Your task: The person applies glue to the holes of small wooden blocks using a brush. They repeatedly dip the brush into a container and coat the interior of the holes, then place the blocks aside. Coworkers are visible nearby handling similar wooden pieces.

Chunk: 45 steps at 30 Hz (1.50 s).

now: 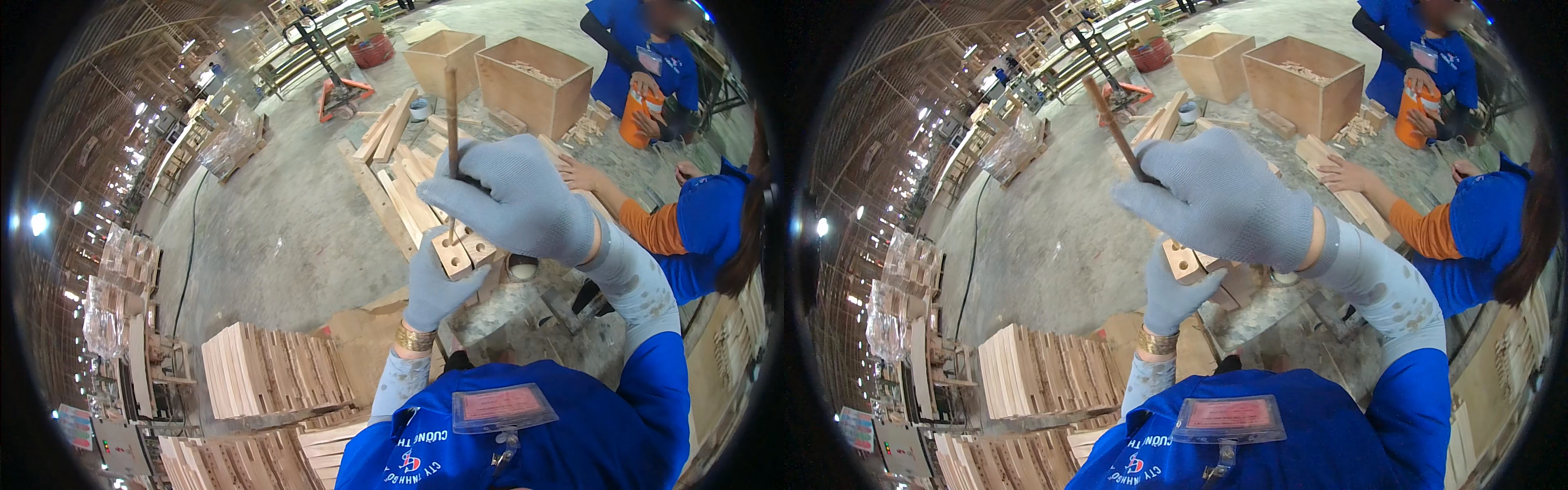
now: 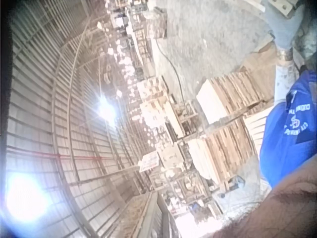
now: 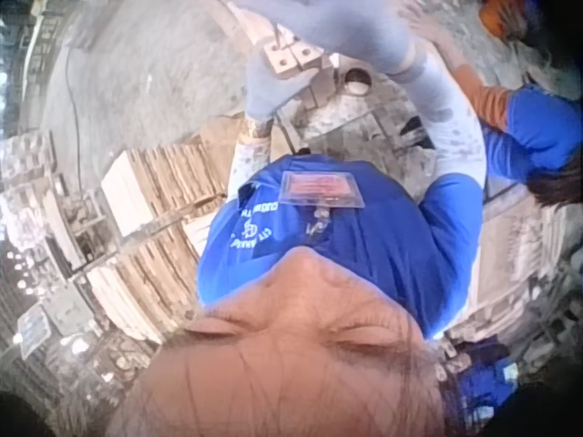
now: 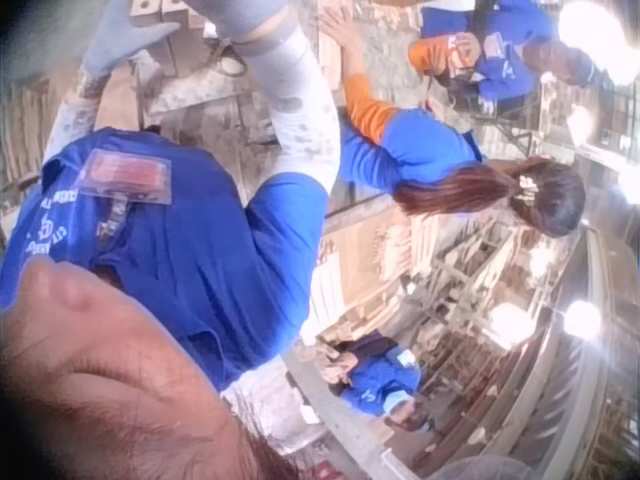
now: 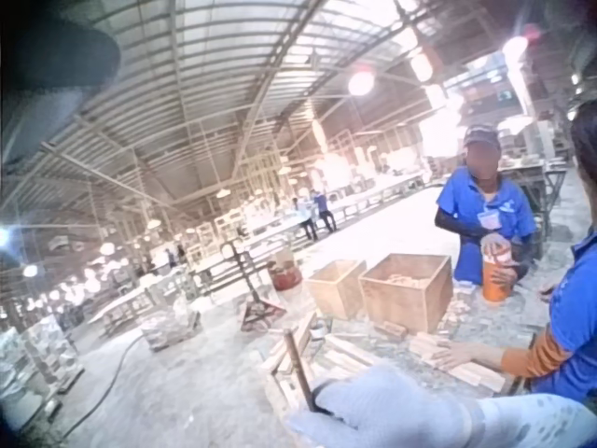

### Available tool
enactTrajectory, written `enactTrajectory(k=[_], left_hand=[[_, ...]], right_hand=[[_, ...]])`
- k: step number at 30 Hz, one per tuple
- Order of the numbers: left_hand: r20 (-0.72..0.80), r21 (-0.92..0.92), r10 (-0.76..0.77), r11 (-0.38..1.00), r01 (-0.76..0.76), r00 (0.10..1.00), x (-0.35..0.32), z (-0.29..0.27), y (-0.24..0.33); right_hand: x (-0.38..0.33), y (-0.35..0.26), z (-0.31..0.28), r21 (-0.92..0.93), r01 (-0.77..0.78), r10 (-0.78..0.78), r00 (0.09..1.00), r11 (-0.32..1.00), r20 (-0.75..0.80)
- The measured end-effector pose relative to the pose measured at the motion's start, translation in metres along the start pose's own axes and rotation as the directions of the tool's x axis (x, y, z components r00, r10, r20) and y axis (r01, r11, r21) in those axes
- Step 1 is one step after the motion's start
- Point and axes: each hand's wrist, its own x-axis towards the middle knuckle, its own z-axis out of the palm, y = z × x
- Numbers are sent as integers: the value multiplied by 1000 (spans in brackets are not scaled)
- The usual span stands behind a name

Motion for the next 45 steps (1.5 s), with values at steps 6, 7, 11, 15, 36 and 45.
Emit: enactTrajectory(k=[6, 7, 11, 15, 36, 45], left_hand=[[17, 10, 44, 999, -44, 999, 1, -1, 4], [18, 26, 57, 998, -57, 998, 1, -1, 5], [-1, 35, 62, 997, -62, 998, -2, -1, -1], [24, -18, 49, 999, -49, 999, 0, -1, 1], [-60, 31, 57, 998, -55, 997, 1, 6, -3], [-74, 6, -9, 1000, 9, 997, -3, 3, -10]], right_hand=[[5, -2, 16, 71, -47, 41, 996, 996, 81], [5, 1, 20, 70, -9, 3, 997, 997, 76], [8, -1, 17, -14, 37, -36, 996, 999, 83], [8, -1, 19, 88, -46, 38, 995, 995, 94], [-240, 113, 108, -140, -682, 684, 728, 718, -35], [-262, 123, 130, 60, -747, 748, 653, 662, -120]])
